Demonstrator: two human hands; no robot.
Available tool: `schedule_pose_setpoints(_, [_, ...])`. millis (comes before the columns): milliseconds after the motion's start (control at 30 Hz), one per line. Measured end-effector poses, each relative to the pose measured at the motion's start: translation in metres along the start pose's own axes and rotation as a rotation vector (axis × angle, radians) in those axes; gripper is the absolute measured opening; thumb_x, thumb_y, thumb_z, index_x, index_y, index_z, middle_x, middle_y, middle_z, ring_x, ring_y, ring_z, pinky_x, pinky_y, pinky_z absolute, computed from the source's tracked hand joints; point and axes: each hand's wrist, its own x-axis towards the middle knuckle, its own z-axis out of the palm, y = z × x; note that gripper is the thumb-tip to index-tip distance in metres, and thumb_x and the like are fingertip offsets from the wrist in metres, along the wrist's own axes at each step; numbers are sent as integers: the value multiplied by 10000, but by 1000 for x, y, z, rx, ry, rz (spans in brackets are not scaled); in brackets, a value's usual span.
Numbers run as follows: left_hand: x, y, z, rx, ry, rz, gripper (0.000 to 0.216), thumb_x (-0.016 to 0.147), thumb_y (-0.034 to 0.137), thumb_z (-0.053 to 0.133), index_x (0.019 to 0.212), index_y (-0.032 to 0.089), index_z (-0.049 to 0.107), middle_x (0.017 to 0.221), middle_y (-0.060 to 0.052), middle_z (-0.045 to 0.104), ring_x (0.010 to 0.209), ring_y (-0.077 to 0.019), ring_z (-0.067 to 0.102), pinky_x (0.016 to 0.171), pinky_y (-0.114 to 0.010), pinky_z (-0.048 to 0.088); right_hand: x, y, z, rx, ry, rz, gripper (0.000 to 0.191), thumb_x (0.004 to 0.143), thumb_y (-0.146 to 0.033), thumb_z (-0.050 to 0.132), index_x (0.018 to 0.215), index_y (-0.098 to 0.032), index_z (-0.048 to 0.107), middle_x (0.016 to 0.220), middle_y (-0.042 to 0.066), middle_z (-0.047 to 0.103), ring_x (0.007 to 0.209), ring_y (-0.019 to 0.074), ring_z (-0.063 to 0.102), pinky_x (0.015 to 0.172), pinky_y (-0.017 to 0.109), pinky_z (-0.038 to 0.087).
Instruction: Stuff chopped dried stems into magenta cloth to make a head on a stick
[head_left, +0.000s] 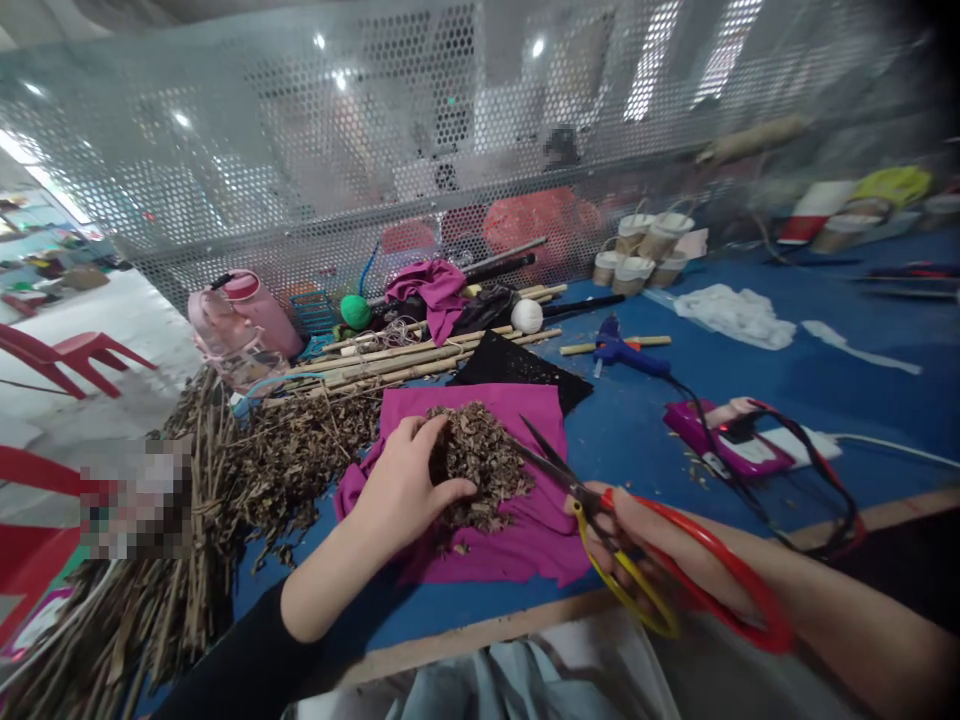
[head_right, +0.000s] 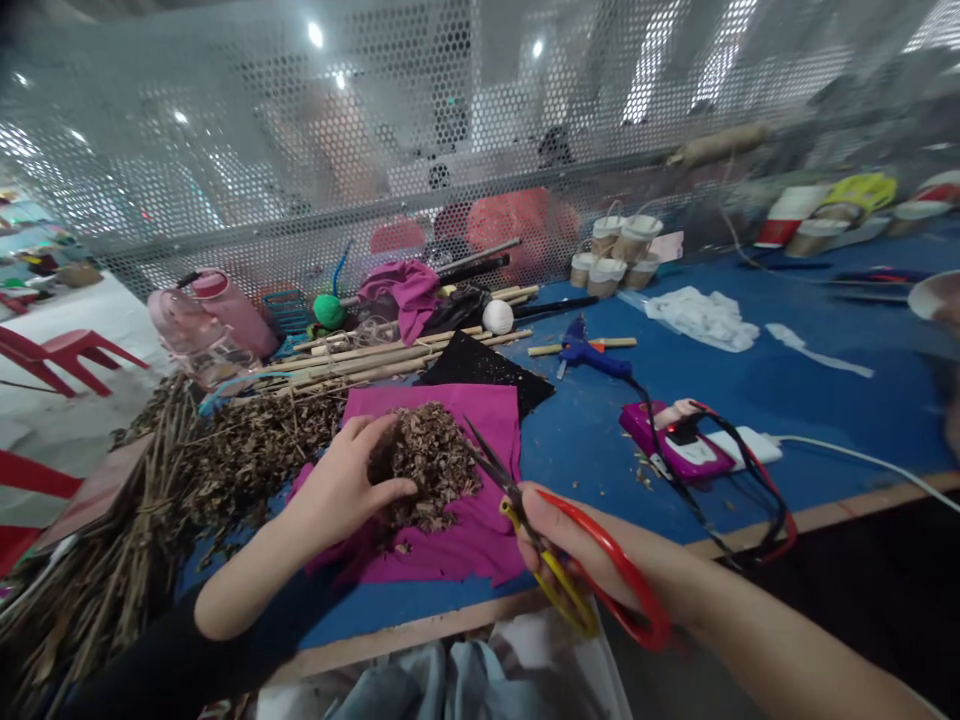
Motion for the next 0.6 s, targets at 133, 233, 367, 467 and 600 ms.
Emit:
schedule_pose_setpoints(133, [-7, 8, 0, 88, -19, 268, 239, 796, 321, 645, 1019, 236, 669, 1178, -87, 529, 1123, -253, 463, 974, -409, 403, -2, 3, -4, -164, 224, -15, 653, 754, -785, 284, 883, -198, 539, 597, -16, 485, 481, 118, 423, 482, 255, 369])
schedule_pose_setpoints(233, [-9, 13, 6, 235, -131, 354, 248, 745, 262, 696, 991, 287, 705, 1326, -73, 483, 1210, -316, 399, 1000, -495, 363, -4, -1, -2, -491, 416, -66, 499, 763, -683, 428, 947, -233, 543, 618, -7, 560, 557, 160, 519, 523, 262, 387])
schedule_pose_setpoints(367, [-6, 15, 19, 292, -125, 344, 211, 727, 252, 704, 935, 264, 734, 1443, -77, 390, 1308, -364, 305, 1054, -560, 283, 8, -6, 10, -932, 611, -56, 390, 787, -495, 545, 1059, -216, 536, 808, 52, 668, 732, 229, 618, 587, 278, 394])
schedule_pose_setpoints(467, [-2, 12, 23, 237, -75, 314, 118, 782, 258, 651, 838, 248, 754, 1407, -75, 445, 1298, -340, 335, 1055, -525, 315, 23, -2, 23, -1046, 622, -111, 314, 831, -345, 509, 1102, -193, 548, 1012, 93, 669, 911, 252, 625, 687, 286, 408])
schedule_pose_setpoints(600, [-5, 5, 19, 110, 60, 253, 171, 837, 276, 588, 827, 232, 753, 1287, -66, 554, 1184, -268, 435, 1026, -426, 381, 28, 8, 28, -1057, 586, -104, 334, 839, -221, 452, 1158, -206, 550, 989, 78, 689, 900, 239, 646, 691, 282, 407])
